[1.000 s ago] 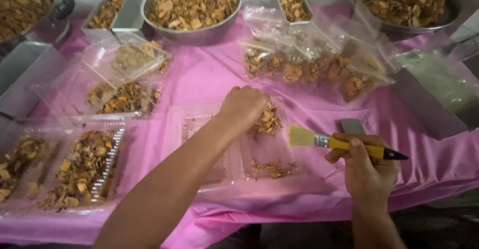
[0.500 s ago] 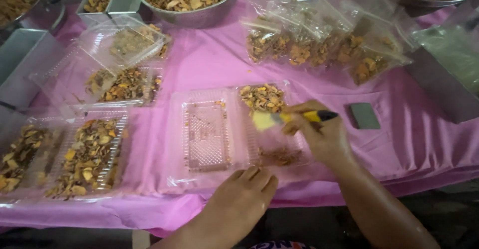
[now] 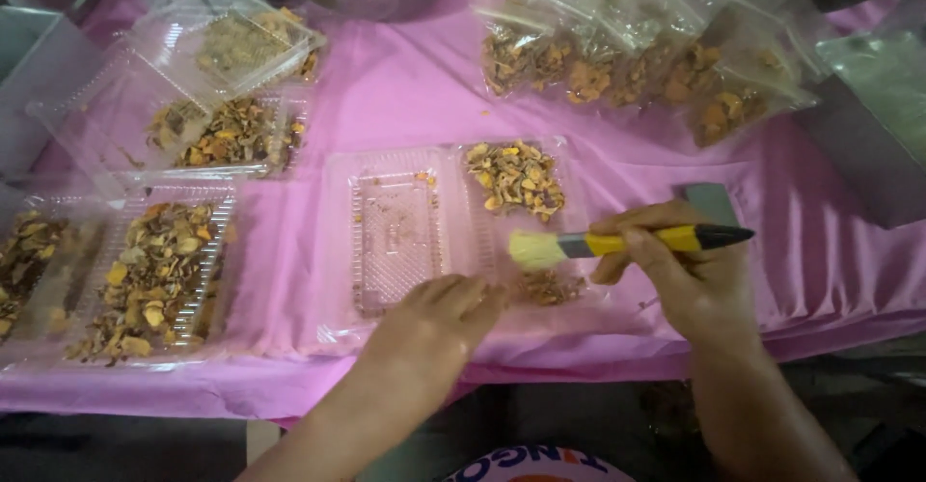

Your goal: The person sorts dried plant material by hand into plastic containers and uses a brush to arrange the pieces.

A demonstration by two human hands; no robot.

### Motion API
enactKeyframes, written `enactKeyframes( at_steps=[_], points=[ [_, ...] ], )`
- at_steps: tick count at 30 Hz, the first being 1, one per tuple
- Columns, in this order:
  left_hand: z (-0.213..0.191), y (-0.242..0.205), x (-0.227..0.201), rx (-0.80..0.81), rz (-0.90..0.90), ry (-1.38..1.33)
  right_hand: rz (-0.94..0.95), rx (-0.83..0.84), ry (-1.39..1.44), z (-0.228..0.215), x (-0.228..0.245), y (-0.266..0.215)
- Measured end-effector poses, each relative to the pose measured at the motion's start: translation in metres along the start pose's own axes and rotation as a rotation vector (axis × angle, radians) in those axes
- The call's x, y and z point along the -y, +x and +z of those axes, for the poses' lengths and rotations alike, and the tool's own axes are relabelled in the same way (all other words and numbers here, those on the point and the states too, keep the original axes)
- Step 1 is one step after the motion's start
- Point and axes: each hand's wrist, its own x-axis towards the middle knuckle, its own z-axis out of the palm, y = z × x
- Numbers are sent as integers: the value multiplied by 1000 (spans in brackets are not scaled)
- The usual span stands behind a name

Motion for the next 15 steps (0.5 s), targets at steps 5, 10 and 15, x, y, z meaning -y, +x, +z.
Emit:
enactKeyframes(
  at_steps=[5, 10, 15],
  points=[
    [-16, -4, 1, -7, -59, 31, 64, 163, 120, 22, -9, -8],
    [-19, -11, 3, -12, -101, 38, 202, 47, -125, 16, 10, -11],
    [-8, -8, 4, -38, -101, 16, 55, 47, 14, 22, 5, -10]
  ],
)
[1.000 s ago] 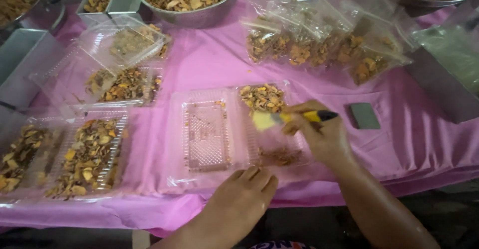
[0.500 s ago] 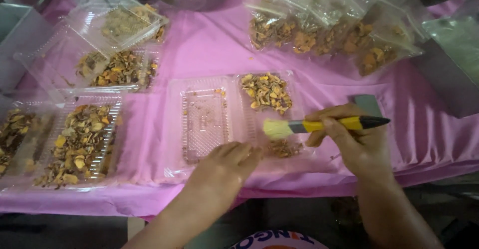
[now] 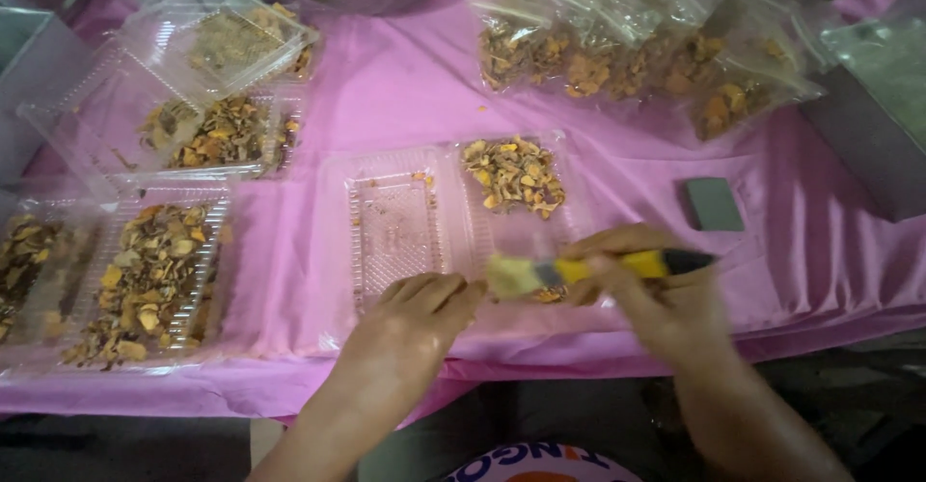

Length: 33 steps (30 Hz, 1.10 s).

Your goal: The person sorts dried plant material by hand into plastic containers and uses a brush to arrange the pieces.

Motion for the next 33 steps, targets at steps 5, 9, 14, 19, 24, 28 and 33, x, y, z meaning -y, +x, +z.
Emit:
enactKeyframes(
  at_steps=[5, 9, 14, 19, 24, 28, 33],
  points=[
    [-3, 8, -8, 48, -21, -63, 113, 11, -91, -1, -6, -9],
    [-4, 6, -9, 71, -50, -43, 168, -165, -152, -3, 12, -7],
    [5, 4, -6, 70, -40, -18, 74, -9, -111, 1, -18, -10],
    [3, -1, -7, 78, -73, -22, 165, -171, -126, -19, -6, -13],
    [5, 3, -9, 0, -22, 115, 161, -360, -373, -36, 18, -18],
    [20, 4, -7, -11, 1, 108, 64, -205, -284, -31, 9, -29],
    [21, 6, -11, -28, -44, 221, -75, -154, -477, -28, 19, -20]
  ],
)
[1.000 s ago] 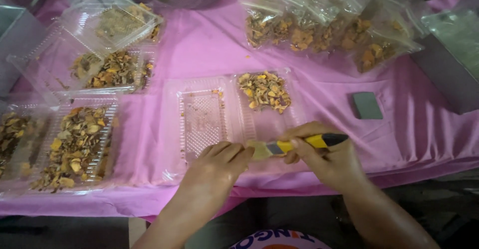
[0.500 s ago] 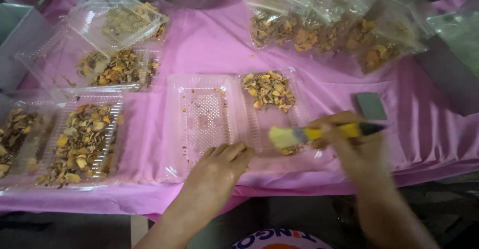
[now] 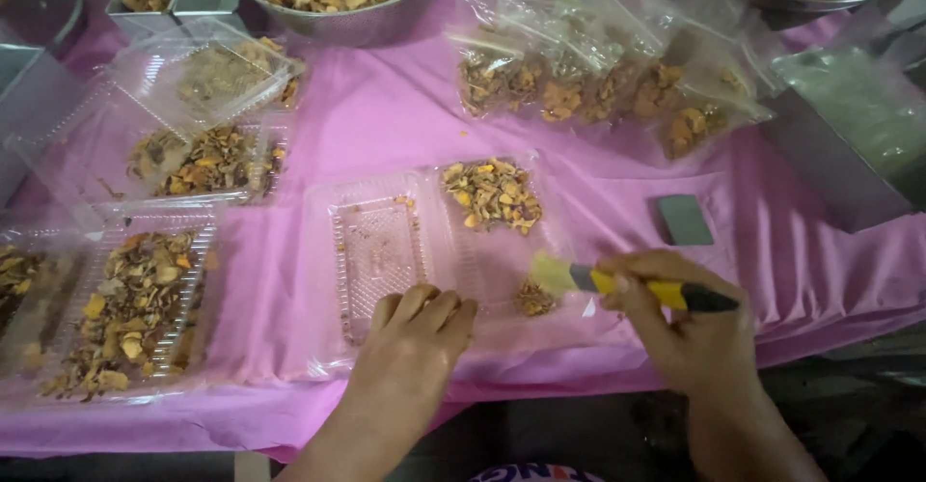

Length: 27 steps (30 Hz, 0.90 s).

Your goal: The person sorts dried plant material by hand into plastic containers and uses a brush to arrange the pieces.

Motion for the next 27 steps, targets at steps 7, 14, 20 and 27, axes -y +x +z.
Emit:
enactKeyframes(
  at_steps=[7, 14, 20, 27],
  points=[
    [-10, 44, -3, 143, 72, -266, 197, -33, 78, 10, -15, 1],
    [35, 72, -12, 197, 14, -487, 256, -165, 112, 30, -39, -1],
    [40, 68, -12, 277, -102, -890, 299, -167, 190, 30, -36, -7],
    [57, 78, -5, 292, 34, -762, 221, -216, 243, 36, -35, -6]
  ],
)
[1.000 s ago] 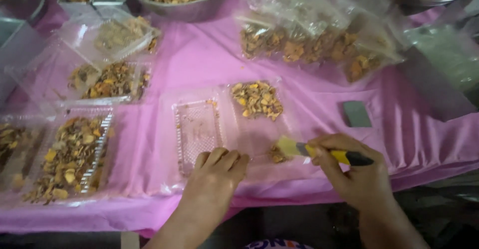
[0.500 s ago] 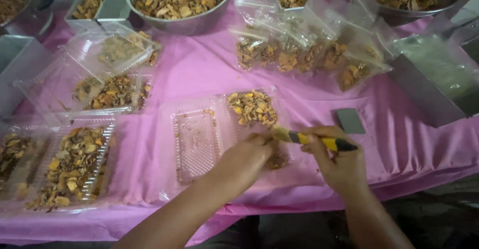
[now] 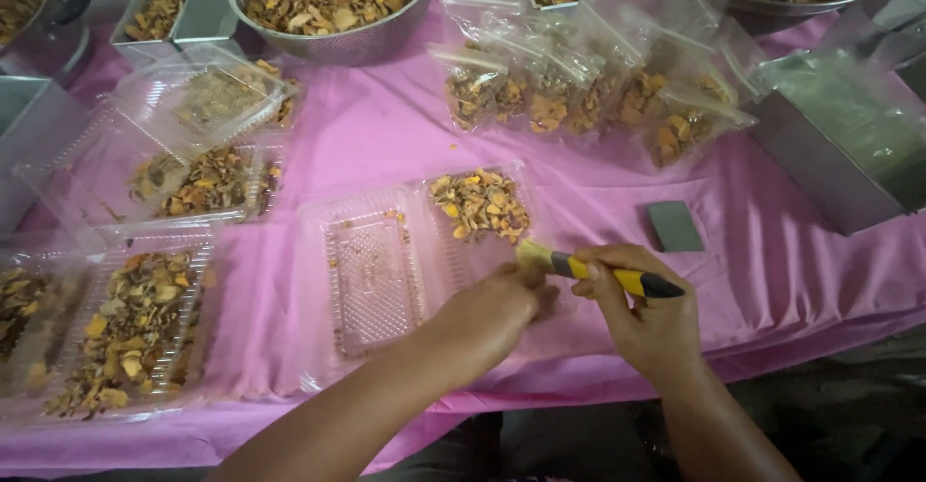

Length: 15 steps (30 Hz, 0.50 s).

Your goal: The person sorts dried plant material by hand into plastic containers and uses a brush to arrange the pieces.

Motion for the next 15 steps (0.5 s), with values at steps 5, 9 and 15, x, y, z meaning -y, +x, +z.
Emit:
enactKeyframes(
  at_steps=[5, 9, 15],
  points=[
    [-18, -4, -14, 51, -127, -114, -5, 5, -33, -2, 0, -1],
    [-34, -2, -28, 107, -314, -251, -9, 27, -61, -4, 0, -1],
    [-46, 13, -57, 181, -556, -429, -24, 19, -64, 1, 10, -1]
  ],
)
